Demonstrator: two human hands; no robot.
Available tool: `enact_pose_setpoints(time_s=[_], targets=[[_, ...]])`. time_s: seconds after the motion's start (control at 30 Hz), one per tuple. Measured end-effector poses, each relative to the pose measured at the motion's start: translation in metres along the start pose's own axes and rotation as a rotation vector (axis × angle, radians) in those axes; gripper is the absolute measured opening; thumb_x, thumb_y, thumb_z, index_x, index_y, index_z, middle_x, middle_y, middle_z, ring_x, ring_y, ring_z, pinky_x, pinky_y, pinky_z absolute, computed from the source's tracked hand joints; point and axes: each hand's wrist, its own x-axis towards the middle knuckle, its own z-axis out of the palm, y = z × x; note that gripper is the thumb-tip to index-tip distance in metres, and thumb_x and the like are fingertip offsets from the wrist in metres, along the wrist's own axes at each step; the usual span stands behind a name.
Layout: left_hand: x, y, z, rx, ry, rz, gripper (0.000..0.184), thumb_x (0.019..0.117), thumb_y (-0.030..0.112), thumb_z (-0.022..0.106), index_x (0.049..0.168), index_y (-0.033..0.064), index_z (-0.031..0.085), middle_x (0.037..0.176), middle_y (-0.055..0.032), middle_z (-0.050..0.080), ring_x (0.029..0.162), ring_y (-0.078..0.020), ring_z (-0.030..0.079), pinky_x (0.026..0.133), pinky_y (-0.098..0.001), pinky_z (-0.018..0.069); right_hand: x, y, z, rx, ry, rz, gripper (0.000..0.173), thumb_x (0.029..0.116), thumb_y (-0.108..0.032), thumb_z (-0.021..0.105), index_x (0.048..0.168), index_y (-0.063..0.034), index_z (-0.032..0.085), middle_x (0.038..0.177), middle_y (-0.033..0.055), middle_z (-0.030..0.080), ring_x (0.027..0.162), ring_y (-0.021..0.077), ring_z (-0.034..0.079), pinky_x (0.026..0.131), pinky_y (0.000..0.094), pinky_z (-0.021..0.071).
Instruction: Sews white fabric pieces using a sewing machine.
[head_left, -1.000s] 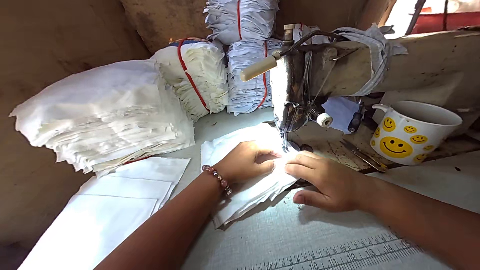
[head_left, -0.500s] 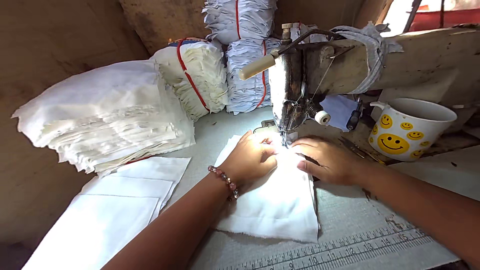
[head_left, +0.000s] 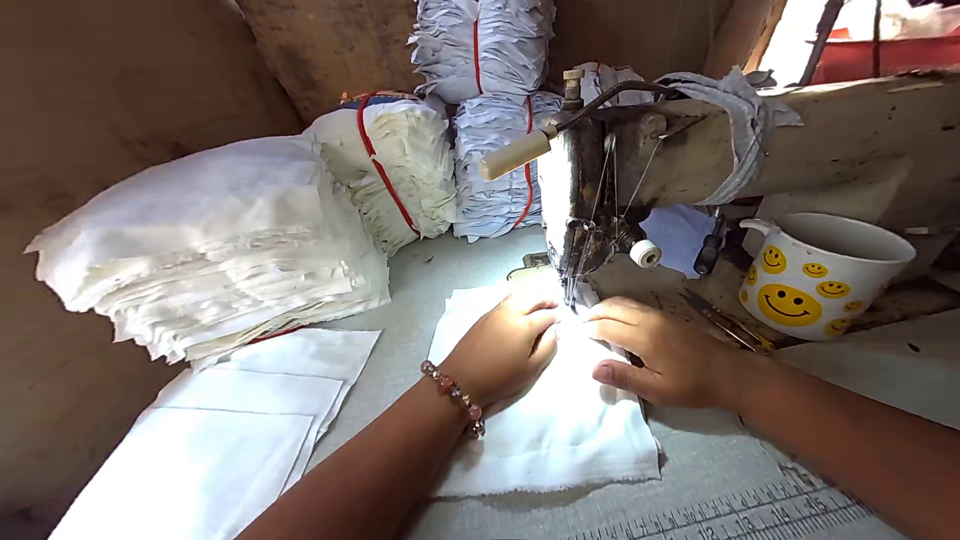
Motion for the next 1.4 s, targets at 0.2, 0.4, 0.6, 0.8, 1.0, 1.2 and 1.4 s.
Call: enact_pose_setpoints(time_s=[0.2, 0.4, 0.6, 0.8, 1.0, 1.2, 1.4], targets=[[0.0, -0.005, 0.003, -0.018, 0.06, 0.046, 0.036, 0.1035, 0.022, 0.046, 0.107, 0.0057, 0.078, 0.122, -0.0052, 0.073, 0.111, -0.0151, 0.07, 0.095, -0.0338, 0.0547, 0.0, -0.002, -0.003, 0.033, -0.037, 0.021, 0.068, 0.103, -0.061, 0.038, 0.116, -0.0031, 0.072, 0.12, 0.0121, 0.071, 0.118, 0.0242, 0.065, 0.1, 0.0376, 0.0524], [0.0, -0.003, 0.0, -0.051, 0.05, 0.068, 0.034, 0.1029, 0.02, 0.047, 0.105, 0.0052, 0.077, 0.12, -0.0069, 0.074, 0.11, -0.0169, 0.07, 0.093, -0.0342, 0.0552, -0.001, -0.003, -0.004, 0.036, -0.028, -0.026, 0.074, 0.1009, -0.066, 0.038, 0.116, -0.0017, 0.07, 0.117, 0.014, 0.072, 0.117, 0.0262, 0.065, 0.101, 0.0386, 0.0516], [-0.021, 0.01, 0.011, -0.085, 0.148, 0.264, 0.024, 0.1, 0.02, 0.055, 0.1, 0.0092, 0.076, 0.112, -0.0064, 0.076, 0.101, -0.017, 0.073, 0.086, -0.0312, 0.0583, -0.016, -0.018, -0.006, 0.081, 0.056, -0.176, 0.065, 0.1018, -0.063, 0.041, 0.103, -0.0049, 0.07, 0.1, 0.0124, 0.071, 0.097, 0.0249, 0.066, 0.085, 0.0328, 0.0537], [-0.01, 0.006, 0.011, -0.013, 0.134, 0.058, 0.036, 0.1029, 0.024, 0.046, 0.106, 0.0076, 0.077, 0.12, -0.0059, 0.074, 0.112, -0.0186, 0.07, 0.094, -0.0362, 0.0564, -0.006, -0.003, -0.008, -0.012, -0.045, 0.002, 0.073, 0.1046, -0.062, 0.03, 0.115, -0.002, 0.07, 0.117, 0.0151, 0.072, 0.115, 0.0282, 0.068, 0.098, 0.0431, 0.055], [-0.01, -0.005, 0.008, -0.194, 0.155, 0.05, 0.031, 0.0998, 0.021, 0.051, 0.11, 0.0088, 0.078, 0.125, -0.0058, 0.072, 0.118, -0.0138, 0.066, 0.101, -0.0327, 0.0516, -0.009, 0.001, -0.008, -0.01, -0.049, -0.023, 0.072, 0.1053, -0.062, 0.029, 0.126, -0.0046, 0.066, 0.128, 0.013, 0.069, 0.126, 0.0248, 0.062, 0.106, 0.0392, 0.0494], [-0.013, -0.022, -0.004, -0.288, 0.001, 0.244, 0.03, 0.0954, 0.009, 0.051, 0.108, 0.0106, 0.079, 0.114, -0.0014, 0.076, 0.112, -0.0082, 0.068, 0.104, -0.0379, 0.0487, -0.009, 0.001, -0.003, 0.021, 0.002, -0.149, 0.068, 0.1059, -0.06, 0.032, 0.117, -0.0028, 0.067, 0.115, 0.0142, 0.071, 0.118, 0.0252, 0.065, 0.104, 0.0354, 0.0505], [-0.009, -0.025, -0.007, -0.216, -0.039, 0.173, 0.032, 0.0985, 0.017, 0.049, 0.111, 0.0123, 0.078, 0.116, 0.0016, 0.075, 0.113, -0.008, 0.067, 0.106, -0.0454, 0.046, -0.008, 0.005, -0.001, -0.047, -0.004, -0.088, 0.07, 0.1037, -0.063, 0.033, 0.117, -0.0046, 0.07, 0.12, 0.0114, 0.071, 0.121, 0.0228, 0.064, 0.104, 0.0342, 0.0503]])
